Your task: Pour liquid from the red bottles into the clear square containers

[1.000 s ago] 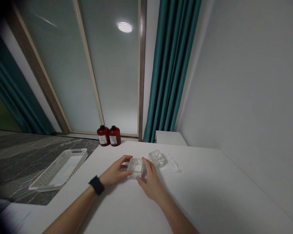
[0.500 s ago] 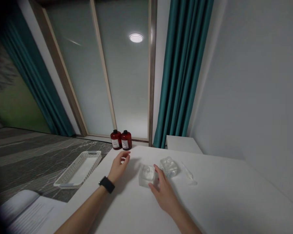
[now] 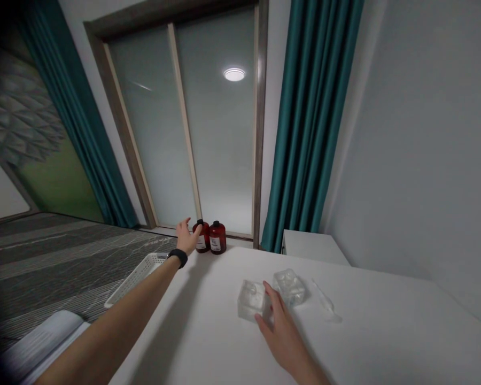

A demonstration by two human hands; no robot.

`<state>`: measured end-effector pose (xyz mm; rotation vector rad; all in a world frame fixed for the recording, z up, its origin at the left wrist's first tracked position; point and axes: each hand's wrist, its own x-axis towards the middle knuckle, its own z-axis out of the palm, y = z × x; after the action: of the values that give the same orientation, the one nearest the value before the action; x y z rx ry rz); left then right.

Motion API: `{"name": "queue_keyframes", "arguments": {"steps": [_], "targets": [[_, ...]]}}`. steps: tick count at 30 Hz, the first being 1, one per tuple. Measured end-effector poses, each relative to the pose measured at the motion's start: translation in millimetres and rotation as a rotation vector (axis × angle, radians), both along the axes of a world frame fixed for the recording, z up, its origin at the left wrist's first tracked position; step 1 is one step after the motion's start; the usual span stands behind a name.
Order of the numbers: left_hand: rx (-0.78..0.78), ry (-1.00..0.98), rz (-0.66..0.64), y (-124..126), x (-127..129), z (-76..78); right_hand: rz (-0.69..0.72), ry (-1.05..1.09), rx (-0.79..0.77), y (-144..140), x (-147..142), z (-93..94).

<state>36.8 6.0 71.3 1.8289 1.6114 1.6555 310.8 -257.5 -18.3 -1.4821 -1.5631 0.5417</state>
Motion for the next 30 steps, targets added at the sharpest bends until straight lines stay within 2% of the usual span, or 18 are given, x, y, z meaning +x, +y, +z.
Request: {"name": "queue_keyframes", "arguments": {"steps": [6,9,13,17,22,26,30], "targets": [[-0.093,0.014,-0.098,22,-8,-13.5,-0.026,-0.012,-0.016,-1,-1,0.9],[-0.088,0.007,-0.123,24,-10,-18.5,-0.033,0.003,-0.004,1,-1,-3.1],[-0.062,0.010,-0.147,18,-15,-17.5,-0.035,0.027,0.030,3,1,-8.3],[-0.058,0.048,-0.254,-10,-20,-15.6,-0.033,0.030,0.043,4,2,-8.0],[-0.068,0.082,-0.402,-71,-18,-17.3,-0.015,0.047,0.046,3,0,-3.7],[-0.067,0.090,-0.512,-110,0,-16.3,-0.007,0.084,0.075,4,-1,-3.2],[-0.057,0.092,-0.601,-121,25,-17.2,0.022,0.095,0.065,4,0,-6.4]]}}
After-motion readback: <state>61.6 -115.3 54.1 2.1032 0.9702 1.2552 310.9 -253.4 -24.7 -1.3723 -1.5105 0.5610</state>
